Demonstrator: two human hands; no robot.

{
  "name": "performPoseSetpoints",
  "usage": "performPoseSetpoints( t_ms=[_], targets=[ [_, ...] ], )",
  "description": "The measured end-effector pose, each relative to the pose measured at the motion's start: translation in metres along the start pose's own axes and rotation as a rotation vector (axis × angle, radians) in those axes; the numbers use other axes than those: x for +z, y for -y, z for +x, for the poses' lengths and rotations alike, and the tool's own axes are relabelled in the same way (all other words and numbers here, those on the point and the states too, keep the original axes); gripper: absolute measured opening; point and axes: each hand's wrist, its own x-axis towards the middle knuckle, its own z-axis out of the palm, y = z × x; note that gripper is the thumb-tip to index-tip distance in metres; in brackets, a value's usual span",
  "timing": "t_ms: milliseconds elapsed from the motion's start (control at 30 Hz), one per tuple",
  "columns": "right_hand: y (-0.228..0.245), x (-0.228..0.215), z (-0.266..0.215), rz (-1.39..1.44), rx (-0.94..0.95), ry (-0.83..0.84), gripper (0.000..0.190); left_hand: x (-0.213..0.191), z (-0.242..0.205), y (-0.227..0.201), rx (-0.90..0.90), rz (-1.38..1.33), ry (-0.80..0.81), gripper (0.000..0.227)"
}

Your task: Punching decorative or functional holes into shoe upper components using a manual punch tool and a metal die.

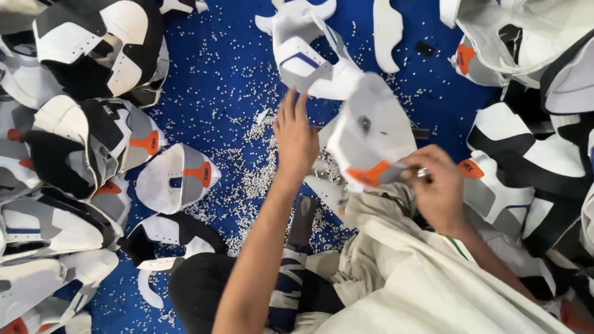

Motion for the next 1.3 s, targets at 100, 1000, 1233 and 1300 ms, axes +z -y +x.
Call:
performPoseSetpoints(
  t_ms=[100,1000,1233,1300],
  targets=[
    [-0.029,-0.008,-0.007,0.150,0.120,-0.141,0.015,0.026,0.059,0.025,0.181,0.294,-0.063,0.076],
    [0.002,0.003,0.062,-0.002,0.281,0.155,0.054,-0.079,-0.031,-0.057,-0.056,-0.432,0.048,0.019],
    [-0.040,-0.005,0.160,-0.174,-0.218,0.000,0.065,-0.054,0.065,-0.075,0.441,-0.502,-0.123,0.050],
    [-0.072,0.010,0.154,-0.381,-0.135,0.070,0.058,-0.007,0.064,-0.036,0.334,-0.485,-0.037,0.046]
  ],
)
